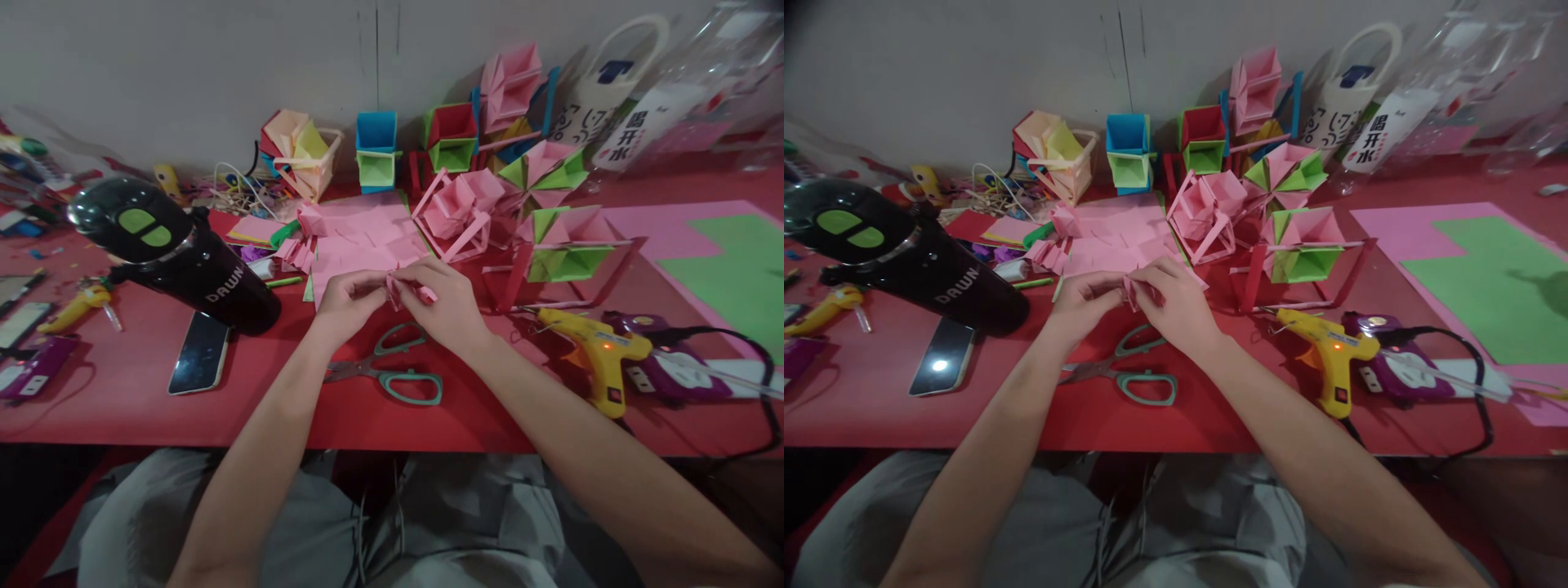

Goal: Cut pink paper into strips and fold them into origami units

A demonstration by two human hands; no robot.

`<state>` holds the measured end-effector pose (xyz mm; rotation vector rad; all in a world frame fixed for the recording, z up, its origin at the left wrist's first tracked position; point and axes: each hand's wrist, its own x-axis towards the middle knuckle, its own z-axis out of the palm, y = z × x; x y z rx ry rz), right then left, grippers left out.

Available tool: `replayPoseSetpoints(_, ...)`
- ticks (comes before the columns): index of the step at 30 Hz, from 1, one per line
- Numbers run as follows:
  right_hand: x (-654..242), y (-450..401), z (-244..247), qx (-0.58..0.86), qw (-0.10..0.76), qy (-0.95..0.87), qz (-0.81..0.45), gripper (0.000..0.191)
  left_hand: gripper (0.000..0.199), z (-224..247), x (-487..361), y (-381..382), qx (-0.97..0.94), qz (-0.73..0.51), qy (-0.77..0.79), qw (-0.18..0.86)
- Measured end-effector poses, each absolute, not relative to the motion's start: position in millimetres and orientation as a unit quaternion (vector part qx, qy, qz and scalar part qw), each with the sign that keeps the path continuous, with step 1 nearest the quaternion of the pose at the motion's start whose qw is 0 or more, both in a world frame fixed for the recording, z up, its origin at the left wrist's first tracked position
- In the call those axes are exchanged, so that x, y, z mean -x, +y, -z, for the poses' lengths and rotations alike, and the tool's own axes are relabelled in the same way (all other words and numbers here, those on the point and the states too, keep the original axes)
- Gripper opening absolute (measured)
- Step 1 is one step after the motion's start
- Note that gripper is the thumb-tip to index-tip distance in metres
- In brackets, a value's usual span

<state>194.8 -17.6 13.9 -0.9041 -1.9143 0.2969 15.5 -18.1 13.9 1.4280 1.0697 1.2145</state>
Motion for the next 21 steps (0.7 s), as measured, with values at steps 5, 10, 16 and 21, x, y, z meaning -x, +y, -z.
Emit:
replayPoseSetpoints(5,-194.2,-17.2,-13.5,0.364,0.483,-0.787,-0.123,0.017,0.025,-11.4,-17.0,-18.6,-0.555,-0.496,0.449,0.494)
replayPoseSetpoints(10,-193.6,-16.6,-12.5,0.364,0.484,-0.787,-0.119,0.016,0.024,-11.4,-18.9,-18.7,-0.541,-0.498,0.45,0.507)
replayPoseSetpoints(16,-193.4,-17.1,-13.0,0.363,0.481,-0.789,-0.122,0.015,0.024,-11.4,-18.0,-18.1,-0.553,-0.496,0.446,0.5)
replayPoseSetpoints(21,-193.5,-17.4,-13.1,0.366,0.482,-0.785,-0.129,0.017,0.024,-11.5,-16.9,-18.8,-0.561,-0.492,0.449,0.492)
